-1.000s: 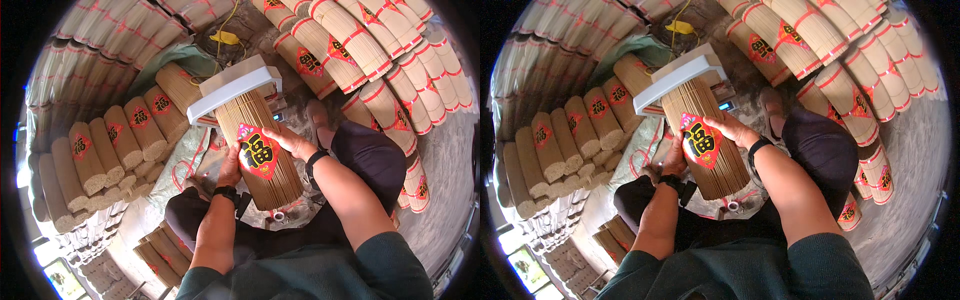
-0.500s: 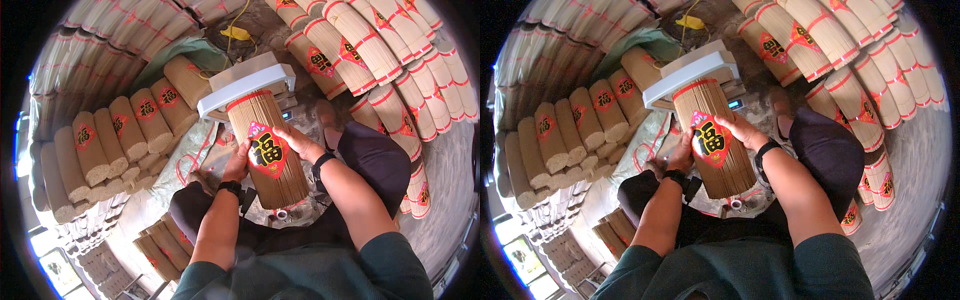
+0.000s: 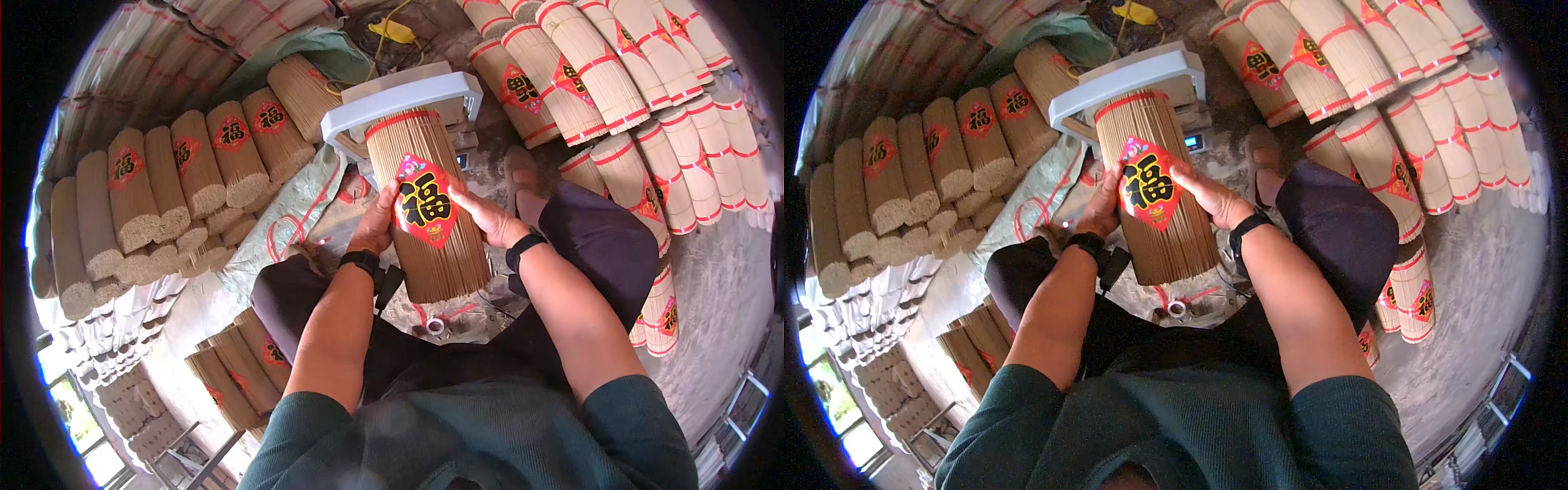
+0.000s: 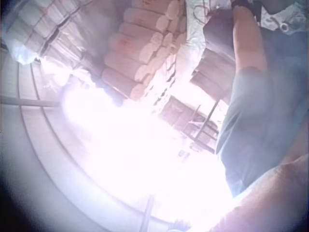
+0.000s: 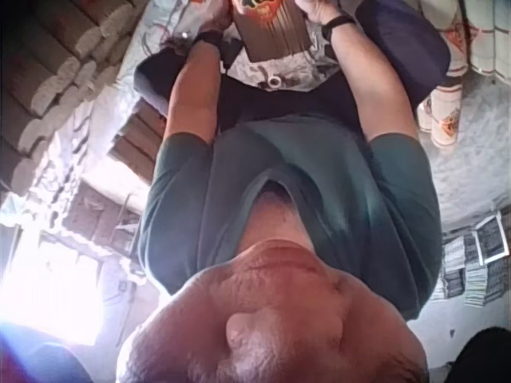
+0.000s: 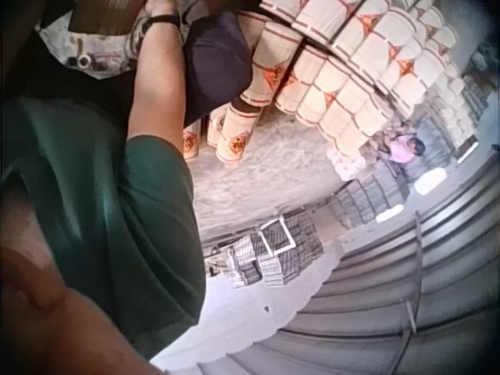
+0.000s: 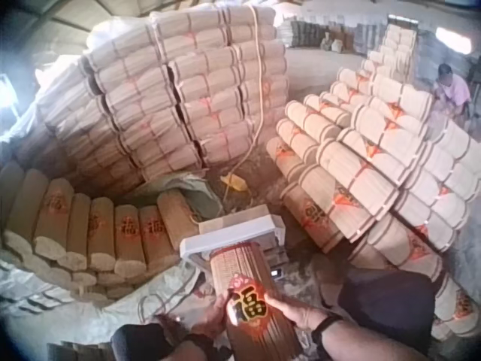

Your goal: Bundling and weighing wooden sticks in a warehouse environment.

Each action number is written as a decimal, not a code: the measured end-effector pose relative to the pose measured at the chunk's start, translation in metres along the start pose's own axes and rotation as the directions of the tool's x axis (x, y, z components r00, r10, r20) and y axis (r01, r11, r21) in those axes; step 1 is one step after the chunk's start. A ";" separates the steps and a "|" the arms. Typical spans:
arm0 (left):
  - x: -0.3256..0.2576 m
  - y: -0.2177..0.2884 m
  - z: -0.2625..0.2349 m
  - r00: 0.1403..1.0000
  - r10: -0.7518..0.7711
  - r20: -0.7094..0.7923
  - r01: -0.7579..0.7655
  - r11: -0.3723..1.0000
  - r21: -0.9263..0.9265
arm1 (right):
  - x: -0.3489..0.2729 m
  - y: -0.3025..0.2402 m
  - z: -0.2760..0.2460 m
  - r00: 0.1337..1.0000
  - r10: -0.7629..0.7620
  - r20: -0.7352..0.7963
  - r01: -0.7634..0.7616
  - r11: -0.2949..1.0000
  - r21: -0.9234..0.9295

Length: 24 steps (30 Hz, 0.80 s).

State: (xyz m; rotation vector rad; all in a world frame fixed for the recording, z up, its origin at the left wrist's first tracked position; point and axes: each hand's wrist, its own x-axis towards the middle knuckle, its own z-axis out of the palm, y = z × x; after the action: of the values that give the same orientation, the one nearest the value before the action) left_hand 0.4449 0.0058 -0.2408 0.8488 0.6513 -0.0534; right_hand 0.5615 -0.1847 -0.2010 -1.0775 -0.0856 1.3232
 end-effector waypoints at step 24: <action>-0.070 -0.013 0.022 0.991 -0.083 0.102 0.090 0.994 -0.065 | -0.014 0.009 0.011 0.998 -0.052 -0.046 0.043 0.982 -0.185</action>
State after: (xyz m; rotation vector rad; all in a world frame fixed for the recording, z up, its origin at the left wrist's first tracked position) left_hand 0.3961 -0.0330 -0.2008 0.7459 0.5931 -0.1498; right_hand 0.5435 -0.1909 -0.1939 -1.2576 -0.1982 1.2623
